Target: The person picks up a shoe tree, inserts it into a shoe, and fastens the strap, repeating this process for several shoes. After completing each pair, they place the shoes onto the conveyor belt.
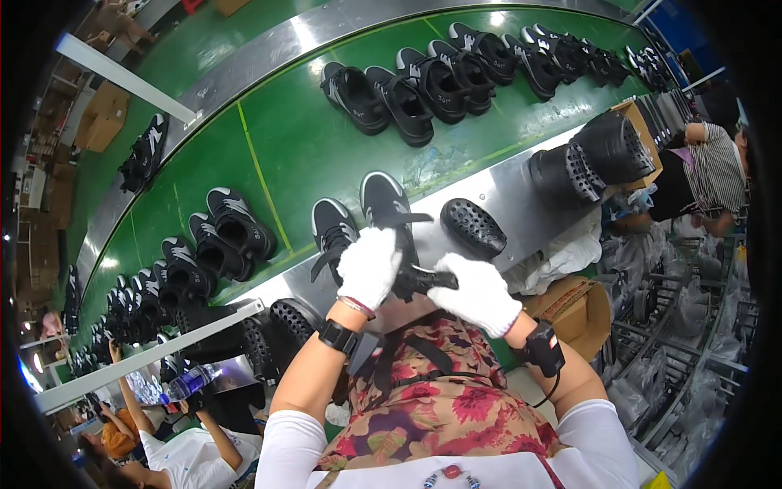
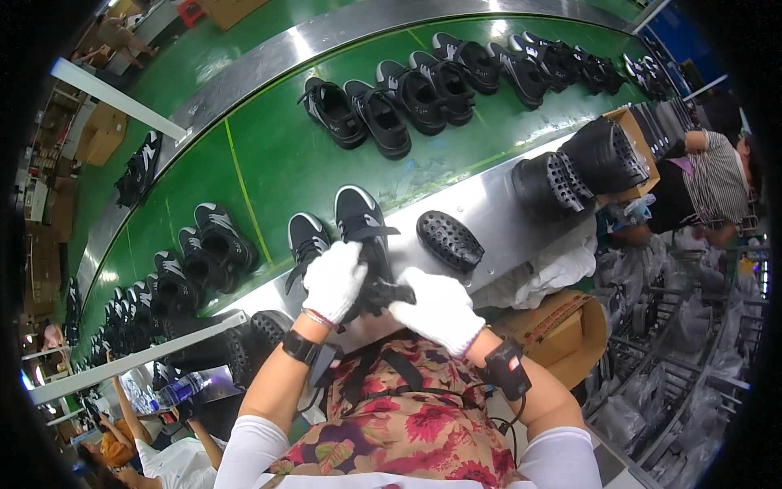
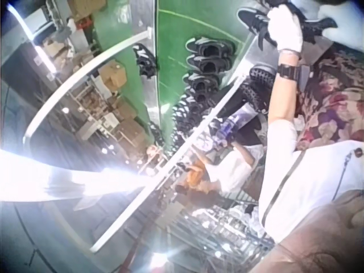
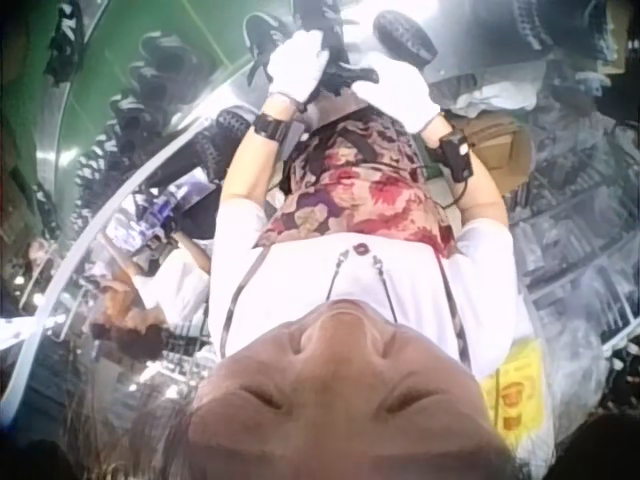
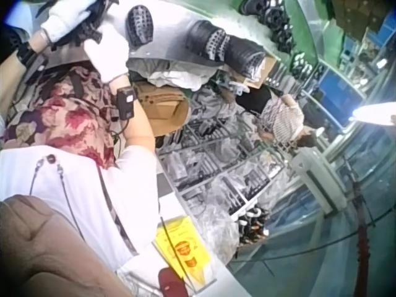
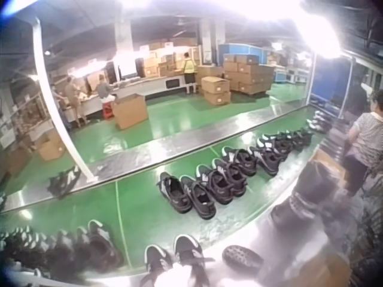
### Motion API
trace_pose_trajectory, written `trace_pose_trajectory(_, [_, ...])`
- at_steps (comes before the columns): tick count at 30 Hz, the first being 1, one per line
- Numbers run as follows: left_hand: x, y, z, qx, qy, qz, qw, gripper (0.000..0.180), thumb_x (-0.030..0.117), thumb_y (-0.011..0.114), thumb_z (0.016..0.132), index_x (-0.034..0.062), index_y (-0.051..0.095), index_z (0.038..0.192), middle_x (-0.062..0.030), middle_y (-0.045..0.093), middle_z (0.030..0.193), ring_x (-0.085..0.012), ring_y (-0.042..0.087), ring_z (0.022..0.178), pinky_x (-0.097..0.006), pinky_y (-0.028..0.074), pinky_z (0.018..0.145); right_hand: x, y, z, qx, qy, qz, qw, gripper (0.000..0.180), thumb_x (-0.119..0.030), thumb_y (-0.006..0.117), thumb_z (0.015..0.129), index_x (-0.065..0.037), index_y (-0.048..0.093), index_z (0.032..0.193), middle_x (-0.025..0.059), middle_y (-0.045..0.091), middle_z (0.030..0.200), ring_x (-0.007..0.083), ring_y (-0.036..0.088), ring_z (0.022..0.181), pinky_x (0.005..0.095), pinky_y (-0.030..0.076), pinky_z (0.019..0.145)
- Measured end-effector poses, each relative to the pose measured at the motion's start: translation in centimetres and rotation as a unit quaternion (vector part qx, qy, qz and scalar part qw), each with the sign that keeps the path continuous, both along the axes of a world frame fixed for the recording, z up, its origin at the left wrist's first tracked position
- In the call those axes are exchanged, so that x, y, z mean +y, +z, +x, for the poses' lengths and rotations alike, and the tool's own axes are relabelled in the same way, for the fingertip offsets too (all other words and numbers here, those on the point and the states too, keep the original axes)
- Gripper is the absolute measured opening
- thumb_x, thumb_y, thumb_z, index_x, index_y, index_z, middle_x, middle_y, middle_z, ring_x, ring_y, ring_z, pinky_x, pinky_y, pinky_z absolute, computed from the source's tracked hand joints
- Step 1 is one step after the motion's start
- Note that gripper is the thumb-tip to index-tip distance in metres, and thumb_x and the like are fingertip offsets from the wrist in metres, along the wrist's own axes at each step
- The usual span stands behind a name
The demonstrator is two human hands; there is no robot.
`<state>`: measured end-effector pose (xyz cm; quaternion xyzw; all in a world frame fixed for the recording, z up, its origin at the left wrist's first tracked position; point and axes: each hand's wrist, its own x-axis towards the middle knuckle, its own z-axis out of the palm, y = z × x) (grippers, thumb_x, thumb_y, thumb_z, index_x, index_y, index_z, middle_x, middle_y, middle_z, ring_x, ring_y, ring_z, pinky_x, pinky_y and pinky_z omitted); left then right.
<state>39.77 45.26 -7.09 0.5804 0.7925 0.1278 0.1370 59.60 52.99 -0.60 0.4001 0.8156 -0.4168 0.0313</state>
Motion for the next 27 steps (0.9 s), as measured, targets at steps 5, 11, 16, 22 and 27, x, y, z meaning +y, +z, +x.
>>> trace_pose_trajectory(5, [-0.8,0.2,0.6,-0.035,-0.028,0.009,0.999,0.025,0.025,0.064,0.086,0.0081,0.063,0.104,-0.0161,0.064,0.09,-0.0355,0.066,0.076,-0.046,0.054,0.067,-1.4,-3.5,-3.9,-0.003,0.0,0.165,0.986,0.031,-0.029,0.068,0.085,-0.005,0.056,0.101,0.0176,0.065,0.079,0.0378,0.066,0.073,0.0459,0.054,0.069])
trace_pose_trajectory(11, [-2.3,-1.0,0.2,0.001,-0.015,0.058,0.998,0.026,0.023,0.066,0.085,0.008,0.063,0.105,-0.0131,0.065,0.089,-0.0328,0.067,0.08,-0.045,0.054,0.067,-2.2,-8.3,-4.1,0.02,0.017,0.168,0.985,0.042,-0.036,0.071,0.083,-0.007,0.057,0.109,0.0162,0.063,0.097,0.0329,0.068,0.086,0.0445,0.055,0.074])
trace_pose_trajectory(16, [-2.6,-1.4,1.6,0.011,-0.038,0.053,0.998,0.03,0.02,0.065,0.084,0.0085,0.062,0.111,-0.0102,0.06,0.083,-0.029,0.064,0.073,-0.043,0.053,0.062,-0.2,-11.0,-5.5,-0.092,-0.012,0.08,0.992,0.048,-0.041,0.075,0.078,-0.008,0.061,0.11,0.0175,0.064,0.103,0.0381,0.067,0.093,0.0464,0.054,0.083])
trace_pose_trajectory(22, [-4.0,-1.4,2.1,0.025,0.012,0.067,0.997,0.032,0.021,0.065,0.084,0.0067,0.061,0.112,-0.0115,0.06,0.088,-0.0304,0.063,0.078,-0.043,0.052,0.065,0.0,-10.7,-5.5,0.021,-0.043,-0.025,0.999,0.052,-0.034,0.074,0.078,-0.004,0.062,0.119,0.02,0.067,0.106,0.0351,0.068,0.094,0.0439,0.055,0.087])
trace_pose_trajectory(27, [-5.2,-1.6,2.2,0.002,0.102,0.112,0.988,0.032,0.014,0.07,0.081,0.0053,0.062,0.111,-0.0149,0.063,0.098,-0.0354,0.064,0.086,-0.044,0.053,0.076,0.9,-9.7,-5.1,0.307,-0.327,-0.407,0.796,0.022,-0.011,0.069,0.091,-0.003,0.063,0.111,0.0068,0.066,0.091,0.0127,0.064,0.076,0.0267,0.053,0.063])
